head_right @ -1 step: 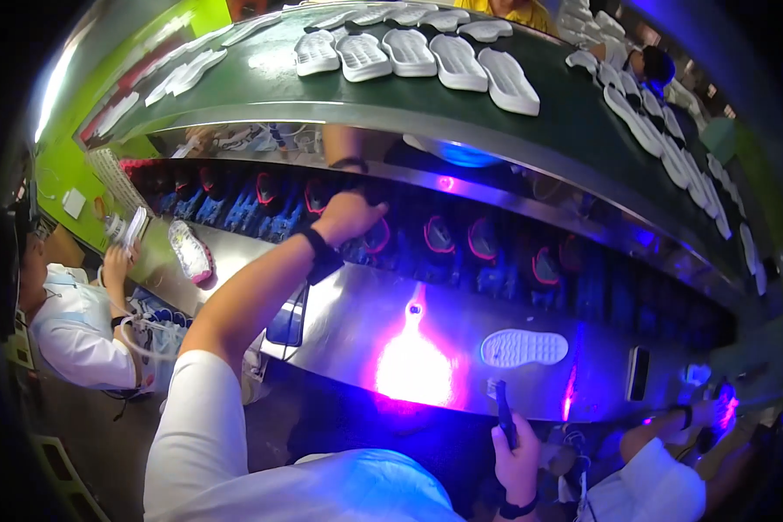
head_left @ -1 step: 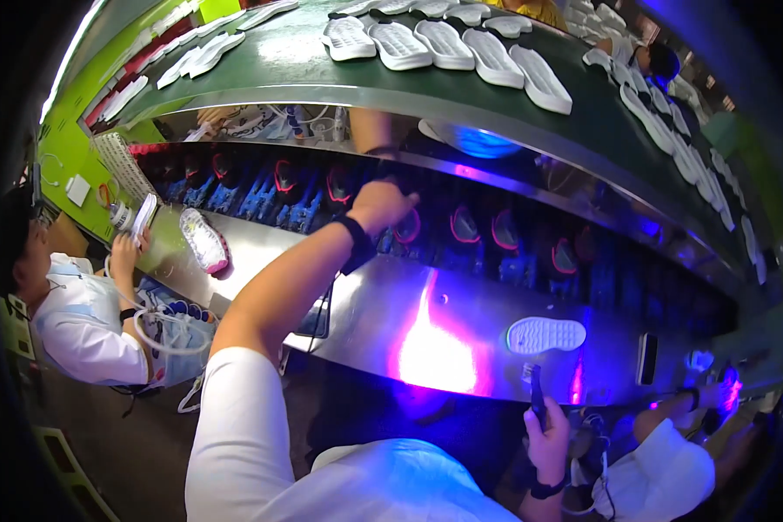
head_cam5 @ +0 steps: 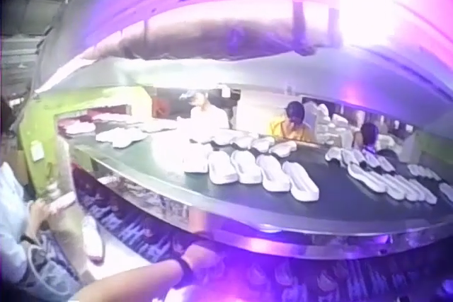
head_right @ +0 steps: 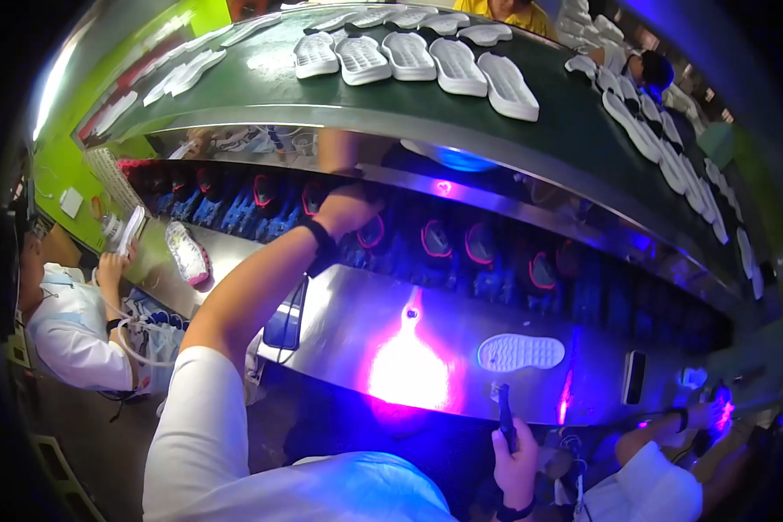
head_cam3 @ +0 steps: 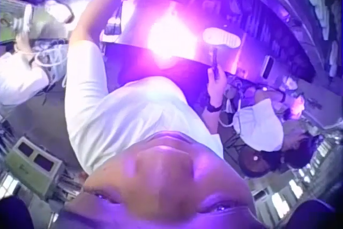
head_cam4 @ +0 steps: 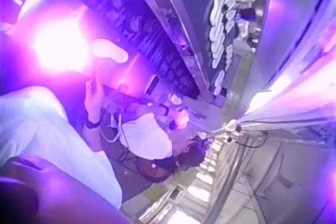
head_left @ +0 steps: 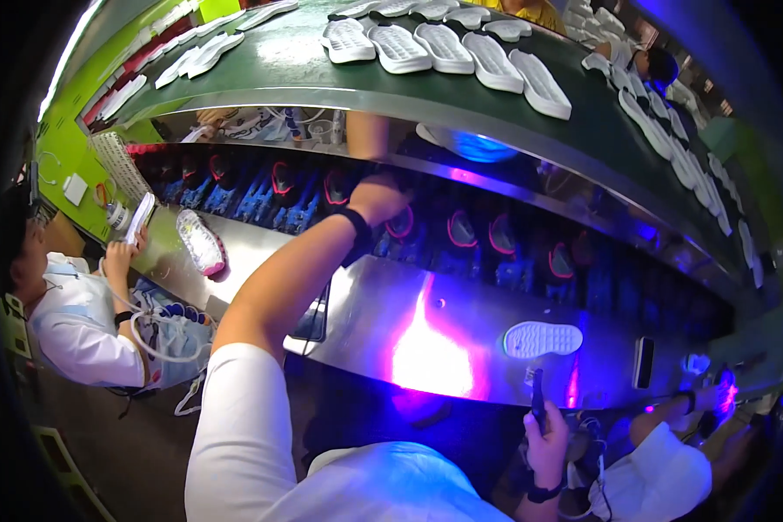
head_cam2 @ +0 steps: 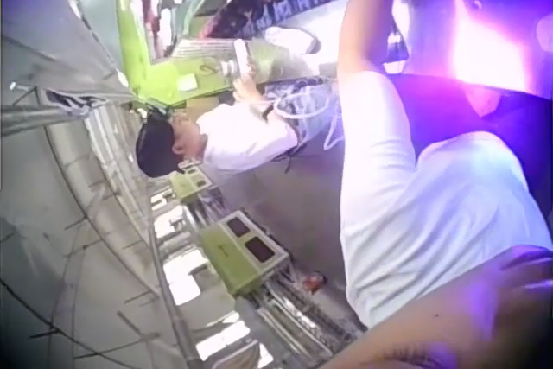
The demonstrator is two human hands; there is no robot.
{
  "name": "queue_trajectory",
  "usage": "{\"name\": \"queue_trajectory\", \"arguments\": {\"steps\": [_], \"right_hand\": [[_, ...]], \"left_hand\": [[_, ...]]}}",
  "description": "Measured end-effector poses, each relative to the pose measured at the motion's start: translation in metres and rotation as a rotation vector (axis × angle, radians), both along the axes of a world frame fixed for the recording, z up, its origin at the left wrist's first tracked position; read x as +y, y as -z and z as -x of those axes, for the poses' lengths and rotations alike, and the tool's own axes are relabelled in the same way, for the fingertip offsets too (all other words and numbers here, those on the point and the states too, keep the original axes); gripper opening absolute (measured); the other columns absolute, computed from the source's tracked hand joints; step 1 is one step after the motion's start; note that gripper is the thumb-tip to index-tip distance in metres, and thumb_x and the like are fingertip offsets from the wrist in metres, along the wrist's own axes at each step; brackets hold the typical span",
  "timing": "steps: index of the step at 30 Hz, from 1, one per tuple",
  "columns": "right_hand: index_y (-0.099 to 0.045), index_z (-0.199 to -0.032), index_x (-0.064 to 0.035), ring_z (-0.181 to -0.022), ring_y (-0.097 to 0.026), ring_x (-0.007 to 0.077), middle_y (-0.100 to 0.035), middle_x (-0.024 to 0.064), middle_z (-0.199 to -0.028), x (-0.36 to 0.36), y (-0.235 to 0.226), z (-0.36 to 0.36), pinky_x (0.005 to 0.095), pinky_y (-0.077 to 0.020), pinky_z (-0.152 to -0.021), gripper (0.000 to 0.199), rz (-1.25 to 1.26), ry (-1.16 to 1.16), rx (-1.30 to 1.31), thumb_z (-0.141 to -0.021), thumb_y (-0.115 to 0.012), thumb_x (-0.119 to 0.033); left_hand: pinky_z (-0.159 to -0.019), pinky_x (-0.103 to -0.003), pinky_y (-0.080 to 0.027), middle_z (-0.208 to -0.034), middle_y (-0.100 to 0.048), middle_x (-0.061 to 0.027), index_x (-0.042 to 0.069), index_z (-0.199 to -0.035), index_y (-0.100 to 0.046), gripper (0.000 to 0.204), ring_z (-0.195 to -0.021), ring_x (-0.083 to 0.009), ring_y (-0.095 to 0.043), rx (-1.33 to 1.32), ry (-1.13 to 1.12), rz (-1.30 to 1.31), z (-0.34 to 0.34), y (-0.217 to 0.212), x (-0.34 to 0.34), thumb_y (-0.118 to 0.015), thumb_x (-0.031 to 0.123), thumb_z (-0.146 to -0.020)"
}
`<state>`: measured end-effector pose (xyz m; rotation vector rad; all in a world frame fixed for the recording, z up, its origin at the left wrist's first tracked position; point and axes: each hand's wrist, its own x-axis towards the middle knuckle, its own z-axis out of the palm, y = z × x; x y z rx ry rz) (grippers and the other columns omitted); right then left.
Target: Applying glue to shoe uppers at an assembly line station.
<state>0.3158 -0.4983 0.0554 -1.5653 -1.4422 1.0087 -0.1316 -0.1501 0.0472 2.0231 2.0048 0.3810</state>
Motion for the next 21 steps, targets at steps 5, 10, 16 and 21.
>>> {"name": "queue_trajectory", "arguments": {"steps": [5, 10, 16, 21], "right_hand": [[-0.057, -0.133, 0.0005, -0.066, -0.053, 0.0042, -0.066, 0.0012, -0.091, 0.006, 0.003, 0.002, 0.0205, -0.0420, -0.058, 0.037, 0.161, 0.138, 0.110, -0.099, -0.066, -0.008], [-0.060, -0.129, -0.0007, -0.063, -0.052, 0.0038, -0.067, 0.0010, -0.089, 0.016, 0.014, -0.004, 0.0201, -0.0395, -0.052, 0.031, 0.142, 0.110, 0.097, -0.100, -0.066, -0.008], [-0.060, -0.129, 0.0001, -0.065, -0.053, 0.0051, -0.067, 0.0018, -0.088, 0.026, 0.020, -0.020, 0.0217, -0.0425, -0.057, 0.032, 0.169, 0.113, 0.172, -0.098, -0.065, -0.005], [-0.064, -0.124, 0.0004, -0.070, -0.057, 0.0059, -0.068, 0.0005, -0.087, 0.037, 0.013, -0.043, 0.0231, -0.0468, -0.063, 0.028, 0.124, 0.102, 0.213, -0.098, -0.068, -0.006]], "left_hand": [[-0.085, -0.053, -0.057, -0.120, -0.074, -0.0171, 0.008, -0.122, -0.073, 0.042, -0.109, -0.0357, -0.072, 0.124, -0.151, 0.081, 0.011, 0.056, 0.067, -0.060, 0.039, -0.097], [-0.080, -0.056, -0.058, -0.118, -0.075, -0.0063, 0.019, -0.124, -0.074, 0.033, -0.106, -0.0286, -0.073, 0.591, -0.285, -0.211, -0.060, 0.072, 0.095, -0.055, 0.031, -0.100], [-0.079, -0.050, -0.059, -0.111, -0.078, -0.0107, 0.014, -0.108, -0.080, 0.035, -0.104, -0.0332, -0.075, 0.014, -0.296, 0.156, -0.164, 0.045, 0.061, -0.062, 0.040, -0.092], [-0.088, -0.049, -0.058, -0.111, -0.075, -0.0206, 0.008, -0.111, -0.077, 0.051, -0.105, -0.0385, -0.072, 0.036, -0.206, 0.129, -0.149, 0.012, 0.052, -0.059, 0.051, -0.089]]}}
